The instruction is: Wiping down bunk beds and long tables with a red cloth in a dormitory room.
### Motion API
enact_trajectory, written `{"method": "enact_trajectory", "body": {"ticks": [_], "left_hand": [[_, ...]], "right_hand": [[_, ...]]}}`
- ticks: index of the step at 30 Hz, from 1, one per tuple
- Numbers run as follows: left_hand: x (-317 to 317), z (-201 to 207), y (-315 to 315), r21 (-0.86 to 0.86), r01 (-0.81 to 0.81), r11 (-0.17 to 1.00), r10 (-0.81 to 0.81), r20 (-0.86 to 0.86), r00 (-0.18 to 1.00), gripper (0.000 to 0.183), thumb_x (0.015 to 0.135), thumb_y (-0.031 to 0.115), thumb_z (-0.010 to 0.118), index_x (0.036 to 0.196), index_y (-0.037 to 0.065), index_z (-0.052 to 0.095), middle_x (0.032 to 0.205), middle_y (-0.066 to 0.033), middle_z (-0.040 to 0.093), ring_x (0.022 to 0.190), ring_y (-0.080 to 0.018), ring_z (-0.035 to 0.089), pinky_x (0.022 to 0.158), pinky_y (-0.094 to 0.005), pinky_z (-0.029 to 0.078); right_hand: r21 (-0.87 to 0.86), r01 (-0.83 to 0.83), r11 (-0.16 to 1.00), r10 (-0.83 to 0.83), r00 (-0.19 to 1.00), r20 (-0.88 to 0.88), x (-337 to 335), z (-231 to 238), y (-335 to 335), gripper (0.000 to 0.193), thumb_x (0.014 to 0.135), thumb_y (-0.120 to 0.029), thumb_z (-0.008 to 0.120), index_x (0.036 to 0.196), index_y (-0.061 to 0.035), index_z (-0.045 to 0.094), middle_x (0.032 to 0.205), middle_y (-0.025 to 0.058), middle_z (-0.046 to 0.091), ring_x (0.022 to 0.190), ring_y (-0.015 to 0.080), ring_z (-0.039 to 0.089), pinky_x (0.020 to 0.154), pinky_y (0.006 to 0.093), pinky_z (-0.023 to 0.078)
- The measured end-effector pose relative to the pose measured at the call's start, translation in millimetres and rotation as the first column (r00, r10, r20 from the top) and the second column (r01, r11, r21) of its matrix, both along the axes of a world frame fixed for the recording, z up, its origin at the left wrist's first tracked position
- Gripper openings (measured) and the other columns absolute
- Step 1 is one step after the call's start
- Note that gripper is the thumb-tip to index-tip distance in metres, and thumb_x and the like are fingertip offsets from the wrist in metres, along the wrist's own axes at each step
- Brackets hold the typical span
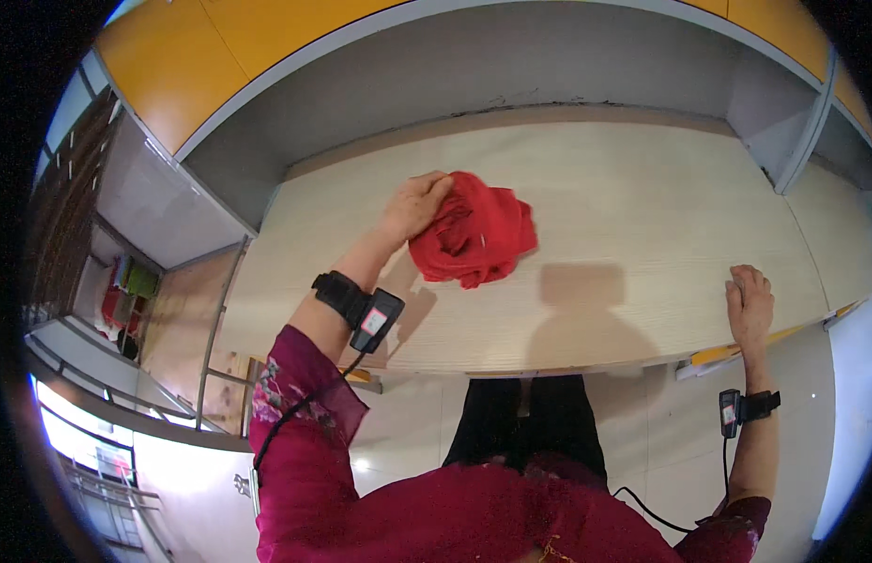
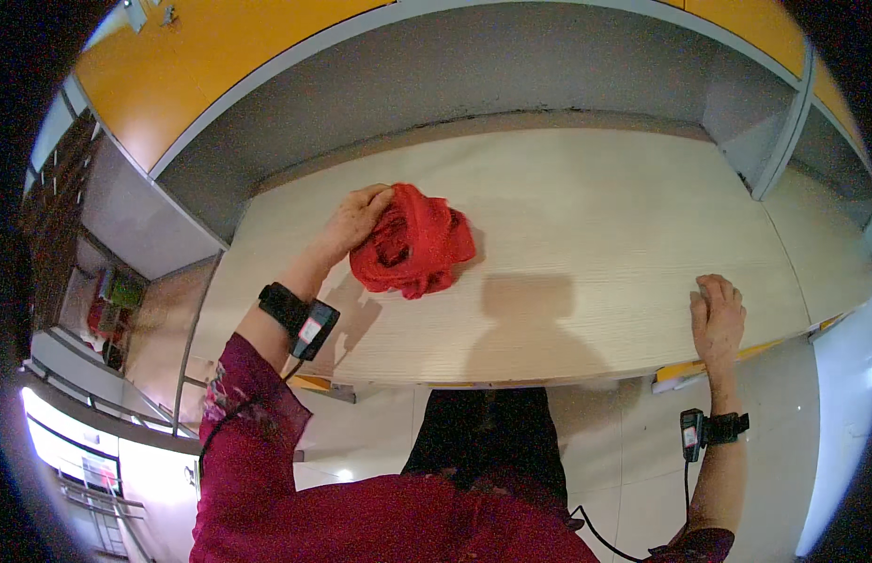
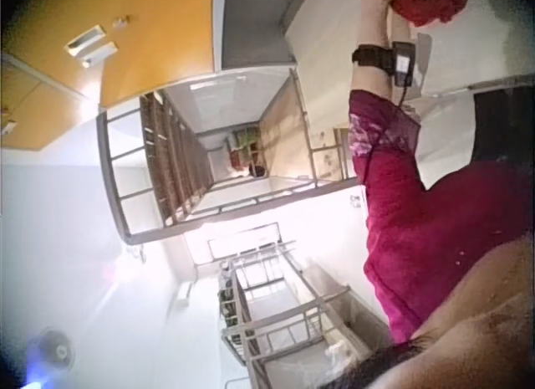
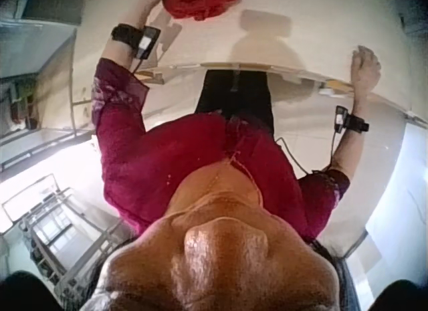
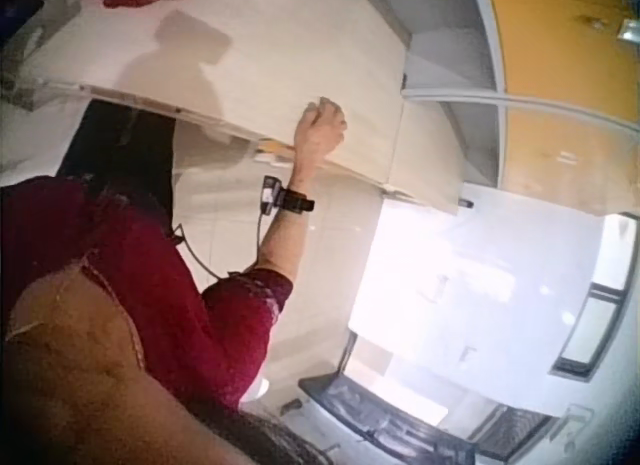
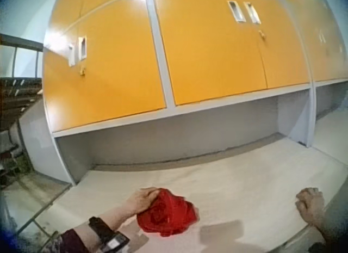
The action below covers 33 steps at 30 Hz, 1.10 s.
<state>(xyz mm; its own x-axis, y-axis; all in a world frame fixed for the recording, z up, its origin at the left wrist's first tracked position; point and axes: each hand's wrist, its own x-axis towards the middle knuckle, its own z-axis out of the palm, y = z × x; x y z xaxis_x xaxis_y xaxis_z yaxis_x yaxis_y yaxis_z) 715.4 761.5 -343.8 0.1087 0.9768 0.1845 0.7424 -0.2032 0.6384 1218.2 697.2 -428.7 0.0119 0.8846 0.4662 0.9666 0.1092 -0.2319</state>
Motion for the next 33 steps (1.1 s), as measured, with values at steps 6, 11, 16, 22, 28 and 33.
{"method": "enact_trajectory", "body": {"ticks": [6,11,16,22,28,33], "left_hand": [[-1,-30,-23,0.215,-0.082,0.973,0.172,-0.443,0.88,0.064,0.083,0.052,0.049,0.13,0.012,0.038,0.129,-0.0217,0.039,0.121,-0.0412,0.033,0.095,-0.0494,0.034],[78,-45,-23,-0.01,-0.097,0.995,0.072,-0.587,0.806,0.082,0.074,0.07,0.043,0.134,0.015,0.033,0.141,-0.0176,0.024,0.132,-0.0396,0.014,0.1,-0.0591,0.017],[157,-74,18,0.093,0.419,0.903,-0.335,-0.455,0.825,0.076,0.074,0.062,0.052,0.129,0.012,0.04,0.134,-0.0193,0.034,0.129,-0.039,0.022,0.098,-0.0577,0.023],[140,-77,-20,0.27,0.6,0.753,-0.456,-0.445,0.771,0.061,0.074,0.056,0.056,0.117,0.013,0.052,0.126,-0.0167,0.043,0.123,-0.0349,0.033,0.095,-0.0545,0.031],[-72,-69,73,0.185,-0.074,0.98,0.167,-0.563,0.809,0.064,0.078,0.059,0.048,0.122,0.013,0.05,0.13,-0.0154,0.043,0.126,-0.0316,0.032,0.104,-0.0439,0.023],[-66,-50,111,-0.158,-0.727,0.668,0.526,-0.592,0.611,0.078,0.08,0.068,0.031,0.139,0.016,0.026,0.143,-0.0165,0.021,0.133,-0.0393,0.009,0.104,-0.056,0.014]], "right_hand": [[0.031,0.001,1.0,-0.002,1.0,0.026,5,-6,3,0.023,0.081,-0.018,0.052,0.103,-0.0105,0.056,0.11,0.0052,0.054,0.101,0.0268,0.049,0.083,0.0401,0.039],[0.044,-0.003,0.999,0.001,0.999,0.038,4,7,3,0.025,0.082,-0.019,0.051,0.105,-0.0102,0.055,0.112,0.0072,0.053,0.104,0.028,0.048,0.084,0.0409,0.038],[-0.027,-0.023,0.999,0.024,0.999,0.039,-3,-3,12,0.025,0.083,-0.019,0.05,0.106,-0.0101,0.055,0.113,0.0084,0.052,0.105,0.0286,0.047,0.085,0.0412,0.038],[-0.012,-0.014,1.0,0.015,0.999,0.039,7,-8,6,0.026,0.084,-0.02,0.049,0.108,-0.0097,0.054,0.115,0.0096,0.051,0.106,0.0299,0.046,0.087,0.0427,0.037],[0.008,-0.041,0.999,0.041,0.998,0.042,5,-5,3,0.028,0.084,-0.017,0.049,0.11,-0.0062,0.053,0.116,0.0133,0.05,0.106,0.0313,0.046,0.086,0.0426,0.037],[-0.04,0.029,0.999,-0.029,1.0,0.013,-4,7,-2,0.027,0.083,-0.016,0.05,0.107,-0.005,0.055,0.115,0.0139,0.05,0.106,0.0322,0.045,0.086,0.0424,0.036]]}}
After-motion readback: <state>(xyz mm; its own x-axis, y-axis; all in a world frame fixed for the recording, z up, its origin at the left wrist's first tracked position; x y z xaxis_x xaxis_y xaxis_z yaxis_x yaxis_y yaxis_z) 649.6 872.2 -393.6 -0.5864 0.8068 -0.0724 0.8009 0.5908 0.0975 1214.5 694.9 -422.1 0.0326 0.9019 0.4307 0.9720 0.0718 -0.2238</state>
